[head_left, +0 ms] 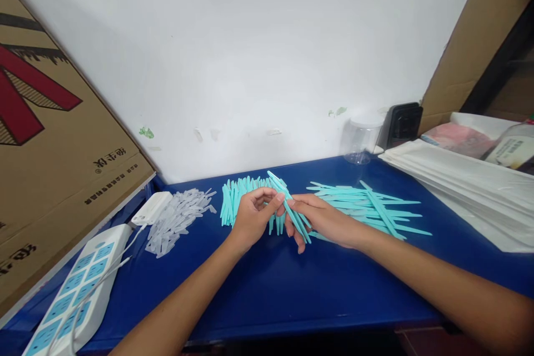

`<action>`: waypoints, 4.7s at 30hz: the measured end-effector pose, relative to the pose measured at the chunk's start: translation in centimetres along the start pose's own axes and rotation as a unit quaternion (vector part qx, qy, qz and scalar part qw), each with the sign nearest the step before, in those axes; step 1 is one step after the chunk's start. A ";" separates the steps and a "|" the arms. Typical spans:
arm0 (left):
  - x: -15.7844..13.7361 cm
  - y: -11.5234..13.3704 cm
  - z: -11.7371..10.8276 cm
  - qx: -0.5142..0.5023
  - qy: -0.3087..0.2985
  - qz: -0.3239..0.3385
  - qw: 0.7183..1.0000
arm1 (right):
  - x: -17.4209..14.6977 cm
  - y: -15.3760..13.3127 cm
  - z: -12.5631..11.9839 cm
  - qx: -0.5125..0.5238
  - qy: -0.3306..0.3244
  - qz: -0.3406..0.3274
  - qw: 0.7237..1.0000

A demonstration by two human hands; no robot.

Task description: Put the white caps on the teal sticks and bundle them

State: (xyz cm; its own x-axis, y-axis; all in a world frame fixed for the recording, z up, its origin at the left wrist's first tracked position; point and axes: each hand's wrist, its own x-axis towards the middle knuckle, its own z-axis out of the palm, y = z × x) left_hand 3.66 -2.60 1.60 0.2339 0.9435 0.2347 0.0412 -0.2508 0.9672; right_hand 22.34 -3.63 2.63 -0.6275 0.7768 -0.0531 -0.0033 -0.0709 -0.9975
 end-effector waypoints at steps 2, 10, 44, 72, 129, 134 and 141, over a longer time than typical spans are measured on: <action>0.0 -0.3 0.0 -0.009 0.007 -0.002 1.000 | 0.0 0.1 0.0 -0.006 -0.008 -0.005 1.000; -0.1 -0.5 -0.4 -0.008 -0.059 -0.041 0.997 | 0.3 0.9 -0.1 0.003 -0.059 -0.013 0.998; 3.1 -2.8 -9.7 0.461 0.162 -0.062 0.870 | 0.7 0.9 -1.7 -0.282 0.071 -0.060 0.955; 2.2 -0.4 -7.9 0.642 0.199 0.000 0.741 | -1.2 -2.0 -5.0 -0.536 0.010 0.006 0.844; 0.8 0.7 -4.0 0.342 0.044 0.051 0.937 | -1.0 -2.8 -5.4 -0.420 0.058 -0.053 0.904; -0.7 0.2 0.5 0.041 -0.044 -0.017 0.998 | 0.1 -0.9 -2.8 -0.408 0.170 -0.119 0.889; -1.3 0.1 2.2 -0.075 0.012 -0.104 0.992 | 0.5 1.3 -0.6 -0.462 0.227 -0.200 0.834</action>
State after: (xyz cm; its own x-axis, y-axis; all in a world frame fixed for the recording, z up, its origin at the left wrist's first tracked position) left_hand 5.47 -4.37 1.19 0.2126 0.9767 0.0293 -0.0589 -0.0171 0.9981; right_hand 22.53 -2.96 1.31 -0.3599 0.7949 0.4884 0.5911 0.5993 -0.5398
